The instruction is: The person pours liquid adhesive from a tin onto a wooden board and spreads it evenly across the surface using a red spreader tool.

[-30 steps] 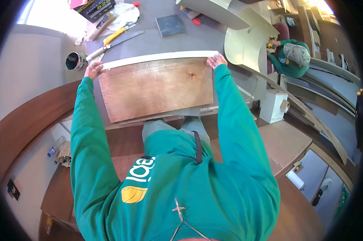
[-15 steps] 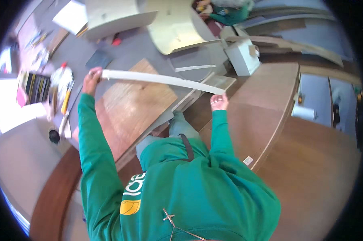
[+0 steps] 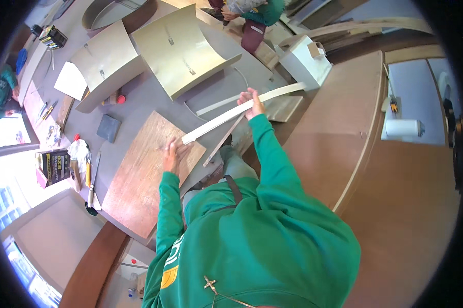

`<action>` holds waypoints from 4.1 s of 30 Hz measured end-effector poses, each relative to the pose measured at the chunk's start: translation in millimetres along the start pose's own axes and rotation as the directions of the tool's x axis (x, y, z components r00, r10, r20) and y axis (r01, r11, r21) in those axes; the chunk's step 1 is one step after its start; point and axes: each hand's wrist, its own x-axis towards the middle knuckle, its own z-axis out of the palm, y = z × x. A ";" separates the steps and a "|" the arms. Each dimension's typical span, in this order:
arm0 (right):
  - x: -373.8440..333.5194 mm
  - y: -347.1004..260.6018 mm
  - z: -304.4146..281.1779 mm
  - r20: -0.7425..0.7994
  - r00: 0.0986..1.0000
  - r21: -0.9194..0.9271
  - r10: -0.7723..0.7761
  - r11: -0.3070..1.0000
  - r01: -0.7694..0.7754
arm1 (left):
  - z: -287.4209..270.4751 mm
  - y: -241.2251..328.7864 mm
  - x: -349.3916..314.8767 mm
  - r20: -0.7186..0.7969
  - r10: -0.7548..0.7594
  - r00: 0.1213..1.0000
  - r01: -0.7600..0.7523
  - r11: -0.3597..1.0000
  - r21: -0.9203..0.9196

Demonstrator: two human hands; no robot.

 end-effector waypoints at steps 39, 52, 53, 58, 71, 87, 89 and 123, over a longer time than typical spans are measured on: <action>-49.9 -828.1 -168.9 -0.510 0.231 -0.511 -0.829 0.077 -0.856 | 110.2 -84.7 93.9 -0.118 -0.194 0.974 0.224 0.906 0.360; -41.5 -852.1 -55.7 0.179 -0.264 -0.819 -0.948 0.005 -0.574 | 180.1 -95.3 131.2 0.000 -0.189 0.982 0.165 0.855 0.492; -37.5 -854.4 -37.6 0.243 -0.240 -0.837 -0.940 -0.078 -0.542 | 192.8 -93.9 132.6 0.028 -0.182 0.983 0.143 0.852 0.504; -11.4 -818.0 32.6 0.291 -0.080 -0.875 -0.953 -0.231 -0.425 | 239.9 -69.1 139.7 0.252 -0.107 0.962 -0.060 0.816 0.575; -129.6 -570.9 252.5 0.891 0.452 -0.436 0.045 -0.192 0.879 | 489.6 266.9 -37.5 0.711 0.702 -0.036 -0.847 -0.400 0.351; -19.7 -172.0 252.3 0.586 0.509 -0.732 0.630 0.141 0.667 | -31.5 164.4 -243.7 -0.184 -0.089 0.979 0.204 0.399 0.894; -28.7 -96.5 238.9 0.606 0.536 -0.750 0.588 0.198 0.631 | -88.4 158.0 -262.4 -0.262 -0.039 0.964 0.250 0.454 0.855; 89.3 305.7 113.3 0.025 0.979 -0.908 0.200 0.415 -0.062 | -524.7 64.7 -137.1 -0.651 0.332 0.682 0.154 0.806 0.572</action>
